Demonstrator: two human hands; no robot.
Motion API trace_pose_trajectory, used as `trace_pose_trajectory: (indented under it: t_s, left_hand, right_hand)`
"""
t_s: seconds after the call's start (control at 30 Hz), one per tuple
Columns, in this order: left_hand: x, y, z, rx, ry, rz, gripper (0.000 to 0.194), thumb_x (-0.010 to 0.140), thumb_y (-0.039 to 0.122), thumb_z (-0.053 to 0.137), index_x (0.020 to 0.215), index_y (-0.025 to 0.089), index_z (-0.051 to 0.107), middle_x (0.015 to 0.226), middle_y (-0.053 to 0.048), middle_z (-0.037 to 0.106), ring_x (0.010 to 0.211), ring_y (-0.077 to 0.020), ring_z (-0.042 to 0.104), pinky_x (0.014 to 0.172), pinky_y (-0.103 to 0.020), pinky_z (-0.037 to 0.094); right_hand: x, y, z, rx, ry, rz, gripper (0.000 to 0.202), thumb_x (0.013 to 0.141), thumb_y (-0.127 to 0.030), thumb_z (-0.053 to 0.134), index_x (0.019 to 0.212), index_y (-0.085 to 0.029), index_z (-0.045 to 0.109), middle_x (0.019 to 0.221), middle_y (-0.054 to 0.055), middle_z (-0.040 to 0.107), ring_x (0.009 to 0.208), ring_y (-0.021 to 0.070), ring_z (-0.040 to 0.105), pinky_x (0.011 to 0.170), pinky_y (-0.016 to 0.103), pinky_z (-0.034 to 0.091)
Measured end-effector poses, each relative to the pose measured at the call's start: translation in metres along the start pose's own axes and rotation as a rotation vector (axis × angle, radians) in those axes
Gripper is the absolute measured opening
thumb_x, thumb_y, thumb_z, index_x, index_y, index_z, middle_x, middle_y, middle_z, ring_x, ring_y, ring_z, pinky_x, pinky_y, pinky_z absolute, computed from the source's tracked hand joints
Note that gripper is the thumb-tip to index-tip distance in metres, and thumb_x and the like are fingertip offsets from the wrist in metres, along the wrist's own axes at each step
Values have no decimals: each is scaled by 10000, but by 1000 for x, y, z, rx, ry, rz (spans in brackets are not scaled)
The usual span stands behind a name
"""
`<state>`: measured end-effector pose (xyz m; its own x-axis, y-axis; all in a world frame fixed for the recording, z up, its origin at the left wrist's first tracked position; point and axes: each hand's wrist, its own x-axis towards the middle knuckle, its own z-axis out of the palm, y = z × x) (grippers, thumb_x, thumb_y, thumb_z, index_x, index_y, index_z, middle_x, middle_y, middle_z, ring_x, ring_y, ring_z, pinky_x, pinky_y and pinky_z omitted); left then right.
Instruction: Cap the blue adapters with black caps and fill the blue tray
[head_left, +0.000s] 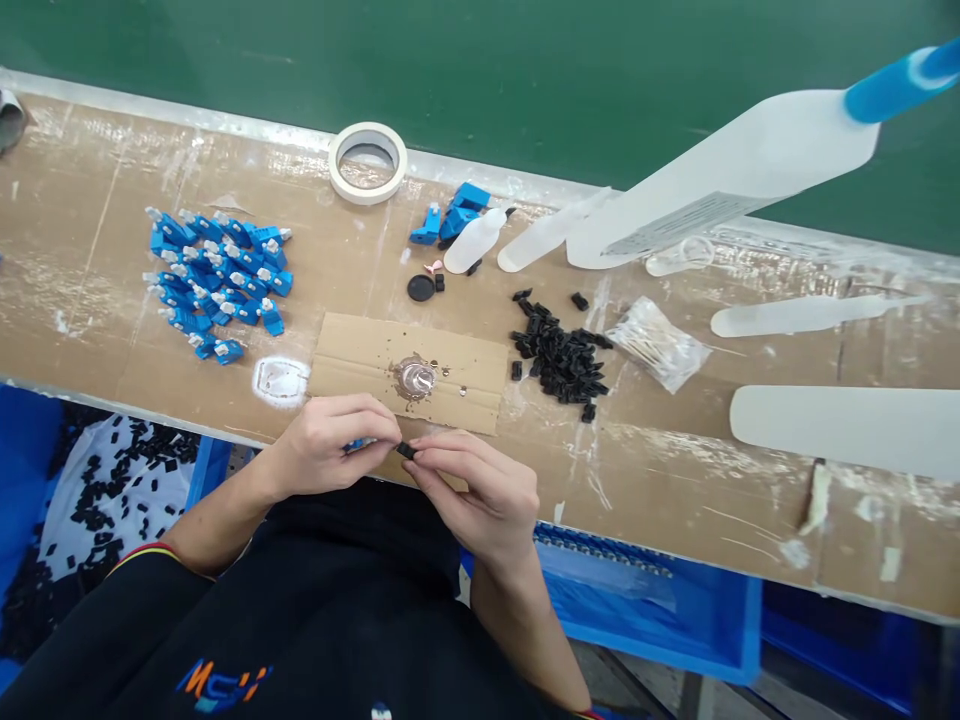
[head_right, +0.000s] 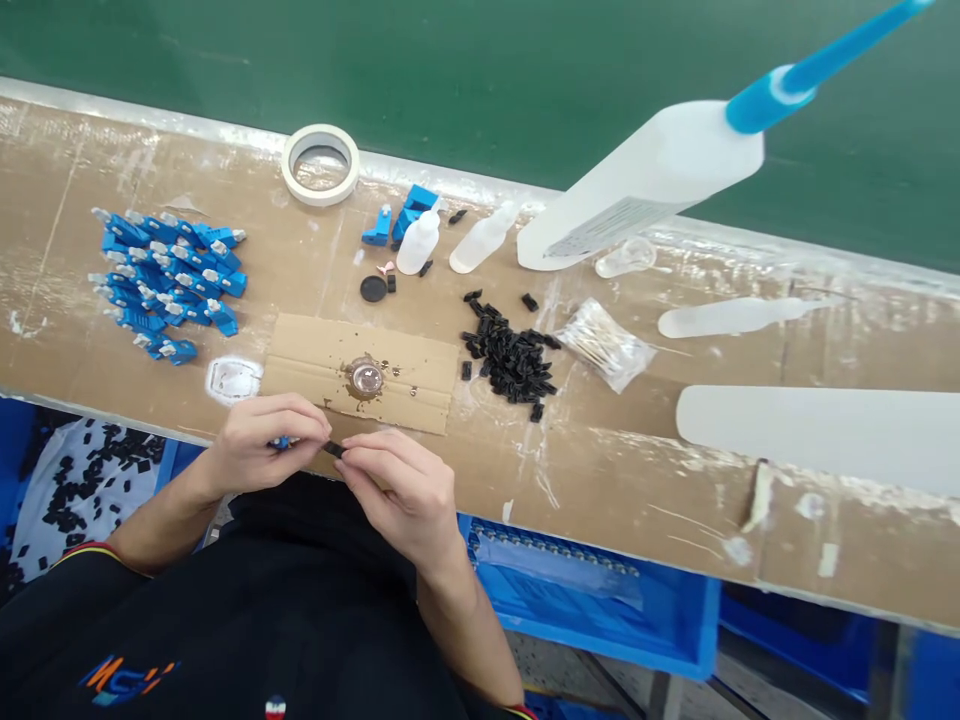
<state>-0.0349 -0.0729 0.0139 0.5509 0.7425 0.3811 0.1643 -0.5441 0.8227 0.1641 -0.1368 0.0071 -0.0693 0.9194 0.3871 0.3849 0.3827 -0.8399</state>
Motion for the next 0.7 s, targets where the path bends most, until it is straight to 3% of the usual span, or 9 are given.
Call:
trace_pose_trajectory:
  t_s: [0.1, 0.17, 0.23, 0.3, 0.4, 0.57, 0.7]
  left_hand:
    - [-7, -6, -6, -105, 218, -286, 124, 855, 147, 709, 965, 202, 728, 777, -5, 670, 676, -111, 616, 635, -222, 508]
    - [-12, -13, -13, -369, 358, -446, 272, 823, 196, 709, 1090, 223, 751, 859, -18, 647, 689, -109, 583, 621, -227, 493]
    - [-16, -18, -20, -640, 432, -519, 446, 757, 184, 719, 1196, 256, 751, 958, -36, 628, 729, -114, 584, 624, -229, 500]
    - [-21, -22, -24, -748, 457, -572, 541, 722, 131, 730, 1239, 290, 746, 982, -35, 610, 760, -113, 591, 632, -221, 504]
    - [-28, -24, -23, -749, 443, -579, 546, 783, 116, 743, 1285, 329, 717, 967, -16, 600, 785, -105, 612, 637, -204, 509]
    - [-34, -26, -17, -775, 435, -570, 560, 875, 208, 769, 1393, 275, 569, 894, -8, 688, 786, -123, 675, 683, -227, 567]
    - [-31, -24, -16, -835, 464, -646, 346, 902, 318, 763, 1160, 220, 554, 1012, -67, 761, 807, -162, 736, 612, -218, 560]
  right_hand:
    - [5, 9, -6, -121, 20, -25, 195, 847, -63, 740, 929, -239, 735, 904, 21, 795, 800, 170, 769, 733, 284, 652]
    - [10, 20, -12, -251, 73, -46, 182, 851, -72, 743, 921, -240, 737, 897, 19, 797, 810, 176, 773, 753, 285, 653]
    - [17, 30, -17, -370, 83, -67, 144, 872, -100, 732, 908, -238, 742, 885, 19, 798, 796, 177, 772, 740, 284, 648]
    - [23, 38, -19, -439, 39, -76, 111, 896, -132, 715, 906, -237, 750, 892, 23, 800, 782, 175, 769, 717, 282, 640]
    - [28, 43, -18, -471, -35, -92, 105, 913, -151, 701, 925, -238, 758, 906, 23, 802, 788, 174, 765, 719, 286, 630]
    - [31, 41, -17, -518, -98, -124, 108, 933, -152, 676, 934, -231, 749, 906, 23, 803, 795, 175, 764, 712, 292, 623]
    - [31, 41, -19, -529, -115, -121, 83, 936, -159, 680, 926, -221, 734, 908, 27, 800, 797, 173, 762, 717, 289, 617]
